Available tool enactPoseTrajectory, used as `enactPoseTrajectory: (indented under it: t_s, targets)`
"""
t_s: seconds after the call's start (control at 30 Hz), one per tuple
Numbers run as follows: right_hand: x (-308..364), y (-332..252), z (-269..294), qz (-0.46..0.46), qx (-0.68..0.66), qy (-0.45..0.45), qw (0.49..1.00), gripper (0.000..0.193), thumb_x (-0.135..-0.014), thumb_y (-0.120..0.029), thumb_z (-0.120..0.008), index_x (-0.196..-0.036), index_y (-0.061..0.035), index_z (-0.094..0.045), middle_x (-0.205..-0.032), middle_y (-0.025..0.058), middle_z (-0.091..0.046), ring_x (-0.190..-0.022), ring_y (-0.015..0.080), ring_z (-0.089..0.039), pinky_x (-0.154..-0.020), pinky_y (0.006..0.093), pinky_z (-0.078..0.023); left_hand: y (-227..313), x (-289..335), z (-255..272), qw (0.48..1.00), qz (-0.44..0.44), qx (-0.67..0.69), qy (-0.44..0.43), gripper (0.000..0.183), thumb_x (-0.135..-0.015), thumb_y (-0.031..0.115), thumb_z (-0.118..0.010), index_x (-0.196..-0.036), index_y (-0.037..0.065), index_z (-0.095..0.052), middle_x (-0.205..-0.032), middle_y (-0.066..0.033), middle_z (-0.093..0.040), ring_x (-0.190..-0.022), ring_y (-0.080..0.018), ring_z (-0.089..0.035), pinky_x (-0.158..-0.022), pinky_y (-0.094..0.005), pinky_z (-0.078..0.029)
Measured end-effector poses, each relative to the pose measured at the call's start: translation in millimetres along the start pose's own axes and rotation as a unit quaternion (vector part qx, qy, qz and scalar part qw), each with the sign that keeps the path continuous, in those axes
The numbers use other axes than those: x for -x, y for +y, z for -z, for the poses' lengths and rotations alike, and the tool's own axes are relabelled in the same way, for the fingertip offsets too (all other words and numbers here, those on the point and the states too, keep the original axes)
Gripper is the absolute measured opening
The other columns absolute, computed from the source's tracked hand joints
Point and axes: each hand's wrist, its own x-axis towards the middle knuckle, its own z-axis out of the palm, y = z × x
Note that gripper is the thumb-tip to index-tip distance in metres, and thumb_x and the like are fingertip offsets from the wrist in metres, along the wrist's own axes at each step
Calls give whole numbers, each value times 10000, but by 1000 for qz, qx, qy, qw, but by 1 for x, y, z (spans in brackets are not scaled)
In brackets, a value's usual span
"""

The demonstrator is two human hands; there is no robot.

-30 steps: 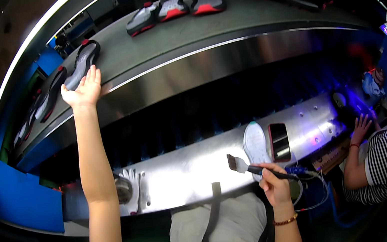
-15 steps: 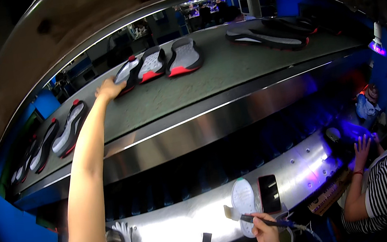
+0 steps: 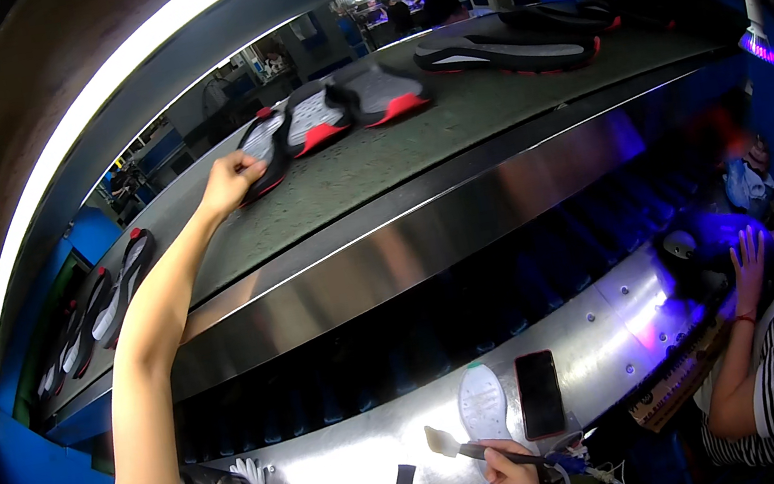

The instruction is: The person repeatedly picks up grey and red slipper soles from a conveyor belt and uses a brush to apply a clear adhesive to the bottom surface. They rotate each sole to cover the entire area before placing it back on the belt.

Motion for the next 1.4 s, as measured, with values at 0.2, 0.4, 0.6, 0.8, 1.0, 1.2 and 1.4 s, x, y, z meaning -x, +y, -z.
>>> enactPoseTrajectory:
  t_s: [0.2,0.4,0.6,0.8,1.0,1.2,1.4]
  targets:
    - [10,-1,2,9,-3,-12,1000,139,-786,-16,-529,-913,30,-559,-826,150,-595,-507,123,-465,-479,222,-384,77,-34,-59,998,-51,17,-32,201,-744,230,-650,-692,40,-605,-593,-24,-560,-544,-79,-474,-499,-266,-394]
    - [16,-4,-5,37,22,-25,999,147,-800,-24,-518,-931,31,-553,-906,133,-584,-545,103,-456,-507,201,-384,96,-9,-35,978,-36,-196,-70,432,-737,500,-572,-909,109,-635,-898,-123,-625,-861,-273,-589,-742,-368,-451]
    - [17,1,-6,94,63,11,994,209,-793,-9,-547,-998,35,-553,-979,106,-590,-723,106,-542,-626,200,-415,96,111,73,995,-55,-85,-12,325,-754,351,-635,-835,37,-619,-707,-54,-591,-633,-110,-540,-595,-238,-430]
    - [31,-2,-28,107,88,-10,990,244,-767,8,-572,-1009,27,-548,-996,100,-592,-794,99,-561,-664,194,-433,78,285,160,880,-131,-179,421,165,-808,91,-542,-941,0,-577,-860,-96,-580,-753,-153,-569,-782,-310,-466]
    - [36,-10,-38,105,113,-1,988,232,-750,-23,-609,-973,18,-562,-841,54,-602,-704,72,-531,-612,180,-410,58,352,132,645,306,684,151,268,-696,145,-525,-898,-30,-550,-871,-148,-609,-797,-264,-608,-767,-395,-493]
    - [39,-12,-20,128,112,21,985,196,-783,-57,-581,-976,-27,-565,-877,35,-596,-732,67,-520,-635,189,-400,79,469,64,494,77,865,33,862,-713,531,-573,-1303,-1,-239,-1318,-191,-280,-1185,-354,-319,-964,-531,-249]
    - [41,-9,-25,118,108,24,987,214,-758,-61,-619,-964,-24,-576,-858,18,-595,-752,59,-530,-616,175,-391,86,512,10,337,103,929,-111,923,-726,542,-557,-1337,1,-125,-1279,-312,-223,-1160,-468,-300,-939,-627,-225]
